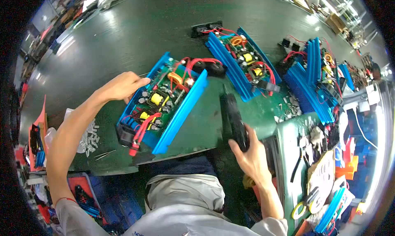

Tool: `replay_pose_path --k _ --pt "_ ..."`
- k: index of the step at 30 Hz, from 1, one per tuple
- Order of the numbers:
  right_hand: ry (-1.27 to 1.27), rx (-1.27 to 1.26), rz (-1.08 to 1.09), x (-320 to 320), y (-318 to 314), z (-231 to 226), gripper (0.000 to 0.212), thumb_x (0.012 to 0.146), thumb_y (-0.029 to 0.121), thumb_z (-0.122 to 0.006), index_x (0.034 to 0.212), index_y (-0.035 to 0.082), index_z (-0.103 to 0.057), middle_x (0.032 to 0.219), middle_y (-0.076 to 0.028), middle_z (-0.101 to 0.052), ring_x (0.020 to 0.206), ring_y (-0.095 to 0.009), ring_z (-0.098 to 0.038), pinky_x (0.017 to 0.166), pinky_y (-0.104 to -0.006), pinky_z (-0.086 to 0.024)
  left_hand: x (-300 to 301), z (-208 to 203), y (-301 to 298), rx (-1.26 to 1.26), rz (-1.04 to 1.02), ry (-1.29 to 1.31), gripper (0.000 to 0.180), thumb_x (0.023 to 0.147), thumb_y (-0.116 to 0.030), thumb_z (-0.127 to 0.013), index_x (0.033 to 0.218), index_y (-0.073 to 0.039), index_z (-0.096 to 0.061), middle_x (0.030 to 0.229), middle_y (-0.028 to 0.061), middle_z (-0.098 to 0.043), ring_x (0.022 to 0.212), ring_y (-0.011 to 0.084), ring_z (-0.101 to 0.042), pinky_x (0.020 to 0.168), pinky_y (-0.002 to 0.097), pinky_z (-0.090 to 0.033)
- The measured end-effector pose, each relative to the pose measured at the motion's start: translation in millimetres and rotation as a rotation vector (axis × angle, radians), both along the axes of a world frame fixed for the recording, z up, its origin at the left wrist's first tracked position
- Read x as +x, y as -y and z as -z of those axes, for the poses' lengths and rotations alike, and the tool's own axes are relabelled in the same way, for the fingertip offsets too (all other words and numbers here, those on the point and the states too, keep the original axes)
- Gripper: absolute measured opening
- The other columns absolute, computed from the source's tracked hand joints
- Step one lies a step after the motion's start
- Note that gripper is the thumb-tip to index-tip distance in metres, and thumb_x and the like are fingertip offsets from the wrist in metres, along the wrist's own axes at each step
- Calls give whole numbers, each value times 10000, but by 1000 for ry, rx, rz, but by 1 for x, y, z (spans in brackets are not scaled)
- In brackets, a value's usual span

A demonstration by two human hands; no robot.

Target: Assembling electronic components into a power inverter housing using an electric screwdriver.

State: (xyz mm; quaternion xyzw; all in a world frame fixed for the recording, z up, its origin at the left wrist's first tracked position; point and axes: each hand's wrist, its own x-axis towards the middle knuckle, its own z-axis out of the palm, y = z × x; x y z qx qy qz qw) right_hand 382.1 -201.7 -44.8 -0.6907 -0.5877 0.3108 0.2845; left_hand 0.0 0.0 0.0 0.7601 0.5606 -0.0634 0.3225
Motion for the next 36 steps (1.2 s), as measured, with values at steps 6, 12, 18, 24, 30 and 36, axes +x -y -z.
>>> replay_pose_path --k 6,12,18,24,30,36 --pt "311 170 32 2 -18 0 521 877 232 -751 1313 20 -561 997 -203 -685 896 -343 -674 809 -400 -522 21 20 57 -206 -528 531 680 1031 -475 -482 913 172 -654 802 249 -705 608 318 -714 519 387 -604" --pt "266 477 13 -15 -9 -7 286 1011 194 -584 1224 6 -626 1120 -143 -639 1018 -267 -612 902 -383 -456 56 47 112 -381 -813 953 604 975 -432 -538 902 160 -639 845 260 -705 720 344 -742 573 381 -617" --pt "-59 232 -74 -61 -6 -18 621 1015 406 -551 1423 -33 -388 1252 -197 -601 1098 -264 -588 1000 -405 -419 92 65 153 -363 -983 1290 529 977 -383 -613 913 143 -621 891 234 -704 788 329 -753 628 369 -632" --pt "200 485 -55 -64 -69 -13 496 957 198 -671 1368 -26 -506 1064 -233 -674 883 -346 -680 781 -409 -527 123 65 158 -366 -1217 1507 555 970 -392 -631 1035 158 -620 1043 256 -693 933 335 -741 749 375 -629" --pt "348 545 -86 -80 -114 -35 509 959 156 -660 1421 19 -495 1158 -278 -657 1005 -403 -680 808 -408 -543 155 57 169 -348 -1391 1696 603 991 -419 -602 1163 158 -578 1146 239 -674 1071 326 -699 916 389 -577" --pt "397 529 -131 -71 -123 -21 544 937 206 -709 1395 -9 -508 1306 -214 -606 1190 -324 -606 962 -388 -480 93 75 194 -398 -770 1477 505 1037 -364 -556 1235 99 -591 1285 217 -629 1116 301 -677 951 388 -565"
